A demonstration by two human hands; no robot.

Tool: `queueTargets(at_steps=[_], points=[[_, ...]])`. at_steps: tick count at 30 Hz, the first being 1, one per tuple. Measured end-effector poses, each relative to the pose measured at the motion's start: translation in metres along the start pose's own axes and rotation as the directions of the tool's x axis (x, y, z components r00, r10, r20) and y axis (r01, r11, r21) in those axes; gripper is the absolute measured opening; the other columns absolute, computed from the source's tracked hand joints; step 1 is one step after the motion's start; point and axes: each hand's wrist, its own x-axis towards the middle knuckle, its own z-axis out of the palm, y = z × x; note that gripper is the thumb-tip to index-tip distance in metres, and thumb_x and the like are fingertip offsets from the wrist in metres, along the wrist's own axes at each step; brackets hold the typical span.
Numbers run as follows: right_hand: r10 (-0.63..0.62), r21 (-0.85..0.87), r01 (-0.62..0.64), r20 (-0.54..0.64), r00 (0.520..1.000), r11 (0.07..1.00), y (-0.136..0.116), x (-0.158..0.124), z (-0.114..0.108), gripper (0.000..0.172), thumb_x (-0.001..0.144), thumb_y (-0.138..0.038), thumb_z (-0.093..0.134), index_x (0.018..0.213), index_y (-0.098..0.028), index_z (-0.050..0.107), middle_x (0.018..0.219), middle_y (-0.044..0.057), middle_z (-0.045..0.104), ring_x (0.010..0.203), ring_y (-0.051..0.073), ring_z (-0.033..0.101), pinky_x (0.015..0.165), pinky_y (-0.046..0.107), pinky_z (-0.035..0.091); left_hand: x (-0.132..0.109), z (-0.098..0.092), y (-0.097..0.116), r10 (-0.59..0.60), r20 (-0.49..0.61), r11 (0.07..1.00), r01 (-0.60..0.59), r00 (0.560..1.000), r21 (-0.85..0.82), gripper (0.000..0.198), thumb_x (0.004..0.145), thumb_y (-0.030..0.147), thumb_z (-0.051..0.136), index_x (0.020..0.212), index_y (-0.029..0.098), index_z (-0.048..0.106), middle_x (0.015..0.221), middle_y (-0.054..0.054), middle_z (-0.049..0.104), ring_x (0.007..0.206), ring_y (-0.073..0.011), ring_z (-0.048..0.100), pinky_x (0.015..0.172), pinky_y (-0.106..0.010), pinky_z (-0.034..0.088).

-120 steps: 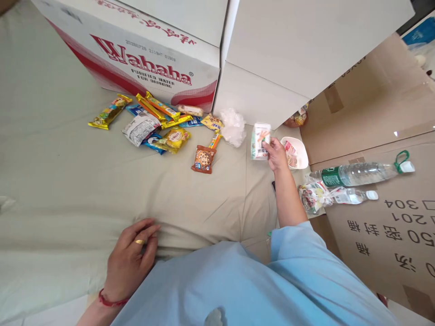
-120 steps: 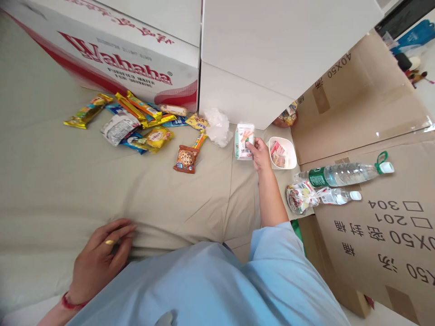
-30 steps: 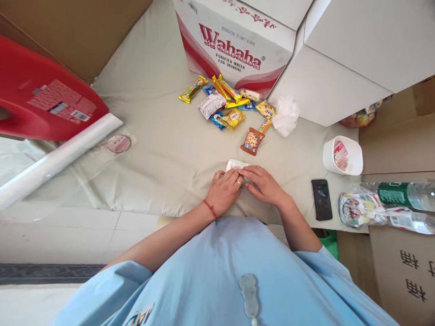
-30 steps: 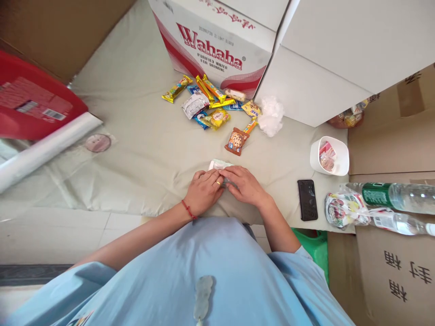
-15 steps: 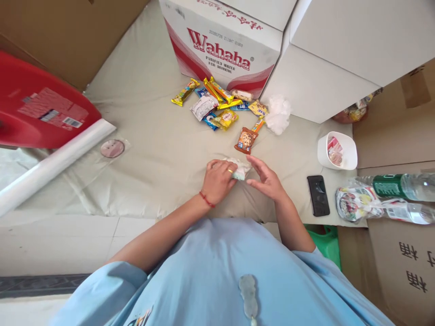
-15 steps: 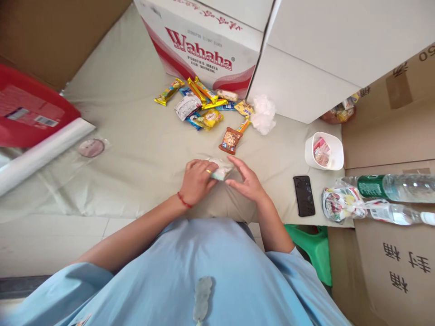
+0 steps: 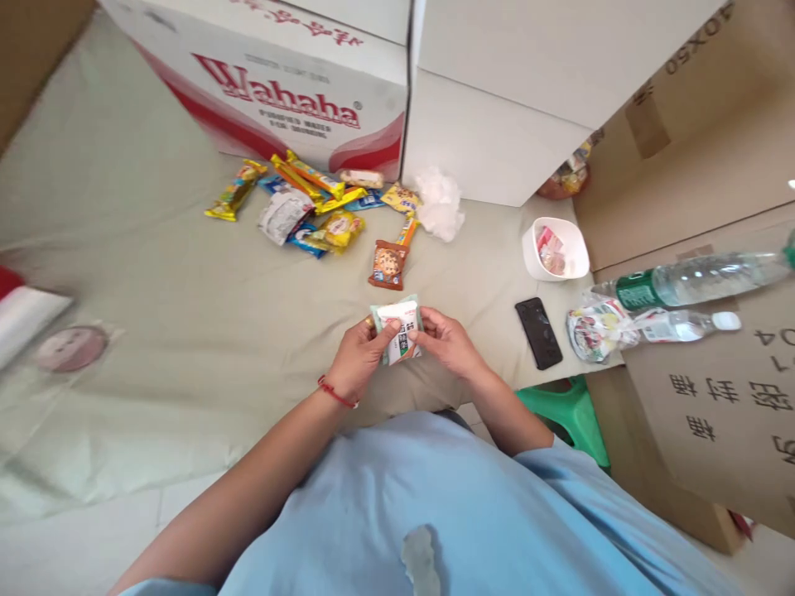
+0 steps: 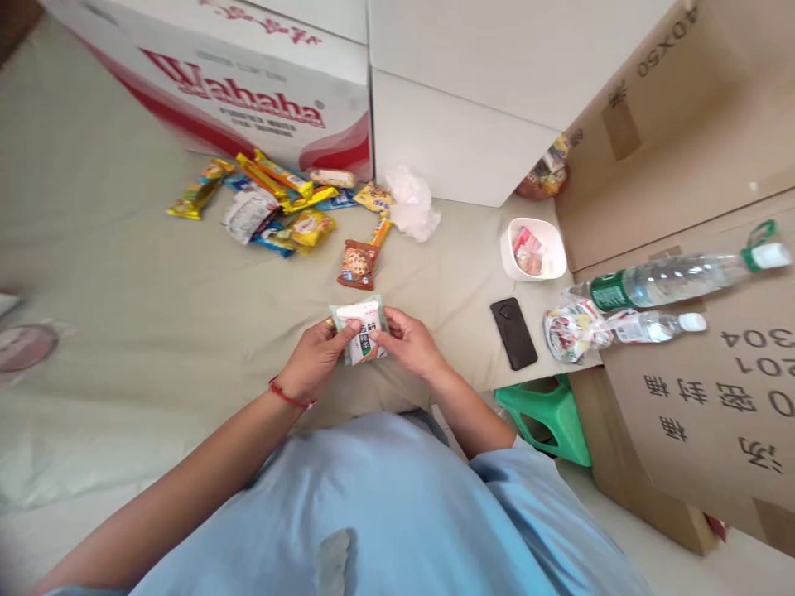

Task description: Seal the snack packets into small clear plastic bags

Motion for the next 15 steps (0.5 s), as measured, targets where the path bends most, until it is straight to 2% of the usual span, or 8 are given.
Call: queueTargets(at_steps=[3, 6, 8, 10, 12, 13, 14, 15], points=[[-0.047, -0.097, 0.041, -0.070, 0.996, 0.994, 0.007, -0.001, -0.002, 0.056, 0.091, -0.061, 0.069, 0.132, -0.023, 0.067, 0.118, 0.005, 0.077, 0.112, 0.023, 0.072, 0.101, 0.038, 0.059, 0.001, 0.005, 0.000, 0.042, 0.031, 0.994, -0.045, 0.999, 0.103, 0.076, 0.068, 0.073, 0.082, 0.115, 0.016, 0.067, 0.110, -0.010, 0.078, 0.099, -0.0274, 0.073, 0.088, -0.040, 0.058], [-0.164, -0.281, 0.099, -0.221, 0.961, 0.955, -0.007, 0.004, -0.045, 0.049, 0.095, -0.058, 0.063, 0.130, -0.023, 0.069, 0.121, 0.005, 0.076, 0.112, 0.023, 0.071, 0.101, 0.038, 0.058, 0.000, -0.001, 0.003, 0.135, -0.013, 0.957, -0.127, 0.991, 0.262, 0.070, 0.073, 0.073, 0.076, 0.115, 0.019, 0.065, 0.122, -0.011, 0.074, 0.115, -0.0286, 0.068, 0.102, -0.043, 0.054], [-0.283, -0.455, 0.072, -0.417, 0.863, 0.888, -0.033, 0.006, -0.101, 0.050, 0.098, -0.056, 0.057, 0.134, -0.024, 0.068, 0.126, 0.007, 0.074, 0.113, 0.024, 0.070, 0.100, 0.039, 0.058, -0.002, -0.015, 0.003, 0.172, -0.078, 0.923, -0.133, 0.982, 0.360, 0.065, 0.075, 0.073, 0.072, 0.112, 0.020, 0.065, 0.119, -0.010, 0.073, 0.117, -0.0284, 0.067, 0.105, -0.044, 0.053], [-0.431, -0.633, -0.057, -0.587, 0.686, 0.772, -0.066, 0.007, -0.172, 0.053, 0.102, -0.052, 0.050, 0.145, -0.023, 0.061, 0.133, 0.010, 0.070, 0.123, 0.025, 0.066, 0.100, 0.039, 0.057, -0.010, -0.036, 0.000, 0.172, -0.124, 0.902, -0.106, 0.977, 0.420, 0.061, 0.077, 0.072, 0.068, 0.111, 0.022, 0.065, 0.116, -0.009, 0.074, 0.113, -0.0284, 0.068, 0.103, -0.045, 0.054], [-0.520, -0.707, -0.247, -0.671, 0.529, 0.662, -0.098, 0.012, -0.243, 0.054, 0.103, -0.044, 0.047, 0.150, -0.019, 0.056, 0.136, 0.014, 0.067, 0.124, 0.026, 0.065, 0.098, 0.038, 0.057, -0.021, -0.060, -0.005, 0.169, -0.207, 0.873, -0.049, 0.964, 0.486, 0.057, 0.078, 0.071, 0.066, 0.110, 0.023, 0.066, 0.112, -0.007, 0.074, 0.108, -0.0294, 0.069, 0.099, -0.046, 0.055], [-0.526, -0.699, -0.344, -0.705, 0.475, 0.627, -0.110, 0.015, -0.274, 0.054, 0.103, -0.039, 0.045, 0.150, -0.015, 0.056, 0.134, 0.016, 0.068, 0.120, 0.026, 0.067, 0.095, 0.037, 0.057, -0.029, -0.070, -0.009, 0.170, -0.252, 0.852, -0.013, 0.953, 0.523, 0.054, 0.081, 0.071, 0.063, 0.109, 0.025, 0.066, 0.109, -0.006, 0.075, 0.104, -0.0297, 0.070, 0.096, -0.047, 0.056], [-0.503, -0.677, -0.438, -0.734, 0.455, 0.591, -0.118, 0.020, -0.299, 0.052, 0.103, -0.033, 0.045, 0.148, -0.012, 0.057, 0.130, 0.018, 0.070, 0.114, 0.025, 0.068, 0.093, 0.036, 0.056, -0.036, -0.079, -0.012, 0.182, -0.275, 0.818, 0.010, 0.944, 0.575, 0.051, 0.084, 0.069, 0.060, 0.109, 0.026, 0.066, 0.105, -0.005, 0.075, 0.099, -0.0295, 0.071, 0.091, -0.047, 0.057], [-0.460, -0.659, -0.519, -0.752, 0.473, 0.543, -0.122, 0.026, -0.318, 0.050, 0.101, -0.028, 0.045, 0.145, -0.008, 0.059, 0.125, 0.019, 0.071, 0.109, 0.025, 0.070, 0.089, 0.034, 0.056, -0.043, -0.086, -0.015, 0.211, -0.278, 0.774, 0.013, 0.937, 0.633, 0.048, 0.087, 0.068, 0.057, 0.110, 0.026, 0.066, 0.102, -0.004, 0.076, 0.094, -0.0293, 0.071, 0.086, -0.046, 0.058]])
